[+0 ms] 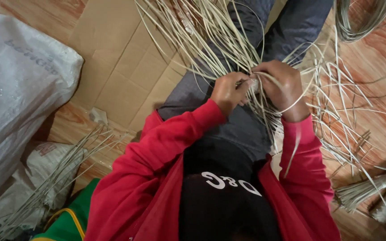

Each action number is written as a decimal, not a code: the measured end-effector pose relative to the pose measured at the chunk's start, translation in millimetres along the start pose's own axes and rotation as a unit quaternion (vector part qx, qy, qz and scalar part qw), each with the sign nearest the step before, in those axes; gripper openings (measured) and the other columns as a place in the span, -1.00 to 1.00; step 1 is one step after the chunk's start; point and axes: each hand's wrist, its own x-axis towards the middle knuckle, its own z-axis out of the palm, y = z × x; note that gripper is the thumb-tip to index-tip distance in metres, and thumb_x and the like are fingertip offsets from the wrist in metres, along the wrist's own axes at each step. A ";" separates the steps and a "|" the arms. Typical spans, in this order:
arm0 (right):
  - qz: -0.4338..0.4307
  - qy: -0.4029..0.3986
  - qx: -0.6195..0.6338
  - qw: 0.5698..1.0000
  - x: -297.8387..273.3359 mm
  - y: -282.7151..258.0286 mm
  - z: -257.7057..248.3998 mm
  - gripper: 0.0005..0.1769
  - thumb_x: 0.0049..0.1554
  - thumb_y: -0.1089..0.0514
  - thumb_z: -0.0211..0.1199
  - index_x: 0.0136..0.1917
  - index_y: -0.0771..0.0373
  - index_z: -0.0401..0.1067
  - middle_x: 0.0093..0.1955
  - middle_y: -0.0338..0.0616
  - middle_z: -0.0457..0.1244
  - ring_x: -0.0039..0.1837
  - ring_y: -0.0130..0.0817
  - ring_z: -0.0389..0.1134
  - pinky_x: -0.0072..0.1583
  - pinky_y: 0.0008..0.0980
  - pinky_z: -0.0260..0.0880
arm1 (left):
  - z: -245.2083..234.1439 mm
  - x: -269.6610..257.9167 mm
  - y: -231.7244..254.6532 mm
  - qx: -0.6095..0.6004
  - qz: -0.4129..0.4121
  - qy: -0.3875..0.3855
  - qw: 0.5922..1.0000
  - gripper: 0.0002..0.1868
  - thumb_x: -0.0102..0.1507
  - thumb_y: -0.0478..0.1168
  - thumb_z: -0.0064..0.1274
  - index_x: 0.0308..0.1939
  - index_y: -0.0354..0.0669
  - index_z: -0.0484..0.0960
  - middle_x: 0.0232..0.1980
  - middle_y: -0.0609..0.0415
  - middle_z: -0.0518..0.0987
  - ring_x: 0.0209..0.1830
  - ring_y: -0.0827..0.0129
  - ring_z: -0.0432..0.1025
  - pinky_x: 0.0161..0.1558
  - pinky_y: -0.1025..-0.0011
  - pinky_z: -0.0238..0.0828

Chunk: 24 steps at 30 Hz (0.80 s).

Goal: Finalizing the weave of a handmade mat using dried plant fibers

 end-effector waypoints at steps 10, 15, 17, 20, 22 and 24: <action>-0.007 -0.024 -0.026 0.999 -20.4 -12.8 -9.0 -0.95 0.28 0.34 0.36 0.01 0.26 0.60 0.01 0.06 0.37 0.05 0.20 0.40 0.09 0.06 0.39 | 5.4 25.2 -59.8 -0.087 -0.033 0.038 0.995 -0.73 0.31 -0.28 0.04 0.02 -0.38 0.67 -0.57 -0.19 0.65 -0.62 0.22 0.62 -0.52 0.37 0.66; -0.057 -0.028 -0.075 0.995 -20.3 -25.2 -13.1 -0.80 0.41 0.18 0.18 -0.04 0.18 0.57 0.07 -0.13 0.41 0.17 0.02 0.41 0.23 -0.07 0.34 | 6.0 12.9 -34.1 -0.062 -0.040 0.027 0.997 -0.68 0.32 -0.15 0.12 0.01 -0.35 0.70 -0.60 -0.11 0.66 -0.64 0.21 0.62 -0.46 0.31 0.67; -0.081 -0.023 -0.112 0.990 -23.5 -19.0 -10.6 -0.79 0.40 0.15 0.23 -0.09 0.14 0.59 0.07 -0.21 0.45 0.20 -0.07 0.42 0.28 -0.10 0.30 | 6.1 10.9 -22.8 -0.004 -0.041 0.008 0.999 -0.71 0.35 -0.20 0.06 0.04 -0.34 0.70 -0.56 -0.13 0.66 -0.60 0.23 0.64 -0.49 0.34 0.67; -0.074 -0.021 -0.085 0.993 -21.3 -22.8 -15.2 -0.85 0.31 0.27 0.28 -0.08 0.13 0.62 0.05 -0.22 0.46 0.20 -0.08 0.42 0.27 -0.12 0.27 | 7.3 13.3 -30.0 0.013 -0.024 0.050 0.998 -0.76 0.33 -0.30 0.01 -0.07 -0.35 0.74 -0.61 -0.14 0.64 -0.67 0.24 0.60 -0.54 0.39 0.64; -0.064 0.004 -0.085 0.994 -31.4 -5.7 -4.0 -0.84 0.27 0.32 0.31 -0.06 0.10 0.64 0.00 -0.21 0.46 0.14 -0.06 0.42 0.23 -0.10 0.28 | 7.6 10.3 -32.8 -0.002 -0.014 0.046 0.999 -0.76 0.34 -0.33 -0.02 -0.05 -0.42 0.71 -0.58 -0.12 0.65 -0.67 0.27 0.59 -0.57 0.41 0.61; -0.052 0.030 -0.086 0.995 -33.5 7.0 5.4 -0.80 0.23 0.37 0.34 -0.04 0.08 0.66 -0.04 -0.19 0.45 0.08 -0.04 0.42 0.19 -0.08 0.30 | 11.3 7.5 -35.0 -0.016 -0.005 0.039 0.999 -0.75 0.35 -0.35 -0.04 -0.03 -0.48 0.68 -0.56 -0.10 0.66 -0.67 0.29 0.58 -0.60 0.44 0.58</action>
